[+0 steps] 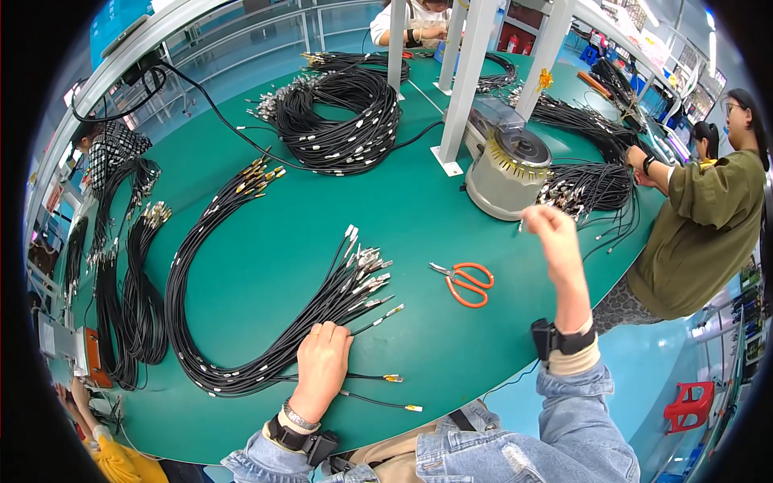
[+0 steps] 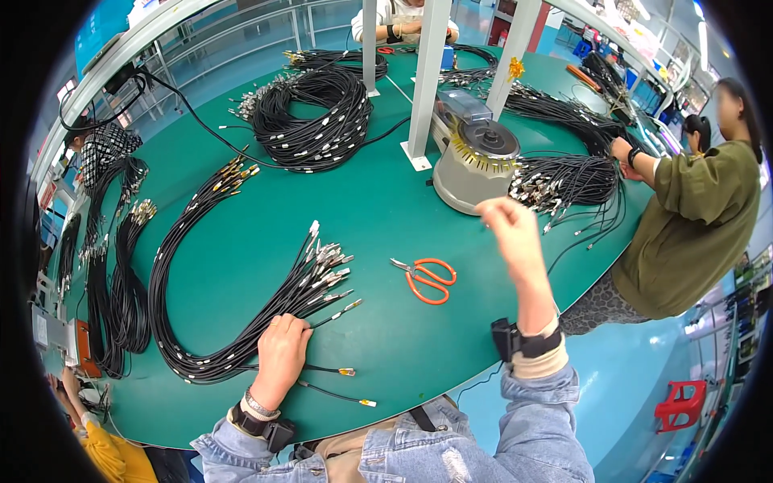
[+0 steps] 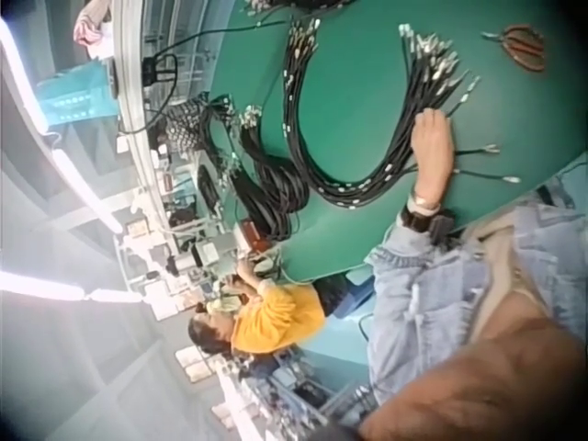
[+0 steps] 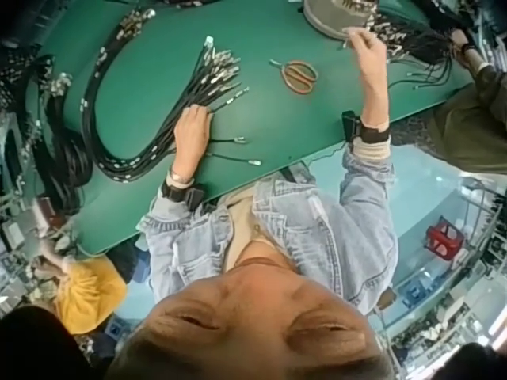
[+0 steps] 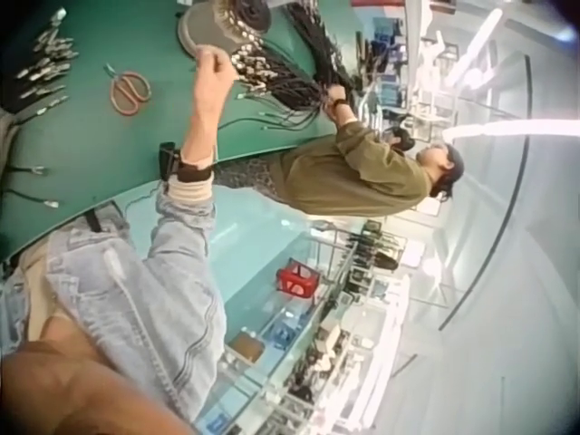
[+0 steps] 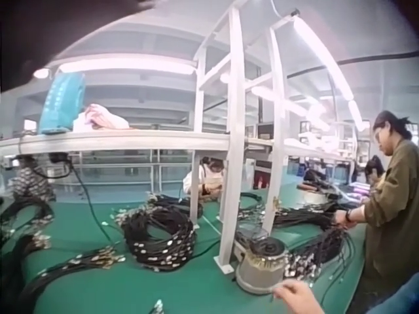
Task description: The person processes wire harnesses by hand, picking up individual wires, peeling back yellow tape from the ends, and trimming them with shears. They repeat this process for several wires before placing them into a rotating holder.
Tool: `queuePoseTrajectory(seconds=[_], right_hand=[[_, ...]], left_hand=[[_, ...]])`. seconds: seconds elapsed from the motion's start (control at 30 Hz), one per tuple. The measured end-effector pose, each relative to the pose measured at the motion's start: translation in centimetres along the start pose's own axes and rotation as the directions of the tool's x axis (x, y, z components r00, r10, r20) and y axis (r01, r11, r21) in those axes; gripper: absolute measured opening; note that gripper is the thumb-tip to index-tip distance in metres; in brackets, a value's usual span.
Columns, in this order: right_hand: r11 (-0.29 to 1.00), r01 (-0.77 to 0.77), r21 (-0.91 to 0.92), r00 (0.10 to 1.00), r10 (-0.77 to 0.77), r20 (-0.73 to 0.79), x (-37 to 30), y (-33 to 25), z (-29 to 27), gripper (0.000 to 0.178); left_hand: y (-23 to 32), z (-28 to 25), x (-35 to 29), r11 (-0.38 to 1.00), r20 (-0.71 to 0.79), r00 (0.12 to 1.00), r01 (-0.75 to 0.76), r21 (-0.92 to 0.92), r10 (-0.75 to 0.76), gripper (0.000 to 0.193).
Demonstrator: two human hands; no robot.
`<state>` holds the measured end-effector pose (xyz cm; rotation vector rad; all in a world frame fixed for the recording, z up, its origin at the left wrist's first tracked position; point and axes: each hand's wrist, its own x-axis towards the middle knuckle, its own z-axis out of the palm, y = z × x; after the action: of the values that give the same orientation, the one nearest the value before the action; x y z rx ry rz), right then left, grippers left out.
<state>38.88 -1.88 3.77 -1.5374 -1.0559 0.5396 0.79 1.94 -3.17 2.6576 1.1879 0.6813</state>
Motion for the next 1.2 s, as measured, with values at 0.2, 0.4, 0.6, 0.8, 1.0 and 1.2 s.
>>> queuePoseTrajectory(seconds=[0.2,0.4,0.6,0.8,1.0,1.2], right_hand=[[0.998,0.001,-0.057,0.947,-0.019,-0.32,7.6,2.7,-6.7,0.02],[0.954,-0.3,0.007,0.945,0.298,-0.134,10.2,2.5,-6.6,0.018],[0.965,-0.261,0.016,0.963,0.261,-0.067,11.3,4.1,-7.6,0.016],[0.882,-0.27,0.387,0.947,0.316,-0.06,11.3,2.9,-8.8,0.016],[0.832,-0.152,0.533,0.988,0.144,0.057,6.1,-1.6,-4.2,0.013],[0.851,-0.196,0.488,0.973,0.107,0.204,-4.9,-4.4,8.0,0.012]], left_hand=[[0.1,-0.6,0.3,0.998,0.003,1.0,-0.014,-0.069,0.014,0.014],[-0.2,-0.9,0.1,0.919,0.101,0.982,0.185,-0.349,-0.16,0.013],[1.2,-1.3,0.9,0.859,0.124,0.976,0.219,-0.463,-0.182,0.016],[1.7,-1.2,1.4,0.857,0.1,0.984,0.18,-0.482,-0.15,0.017],[2.1,-1.4,1.8,0.819,0.076,0.983,0.182,-0.544,-0.167,0.016],[2.4,-1.4,1.9,0.806,-0.016,0.984,0.137,-0.576,-0.178,0.018]])
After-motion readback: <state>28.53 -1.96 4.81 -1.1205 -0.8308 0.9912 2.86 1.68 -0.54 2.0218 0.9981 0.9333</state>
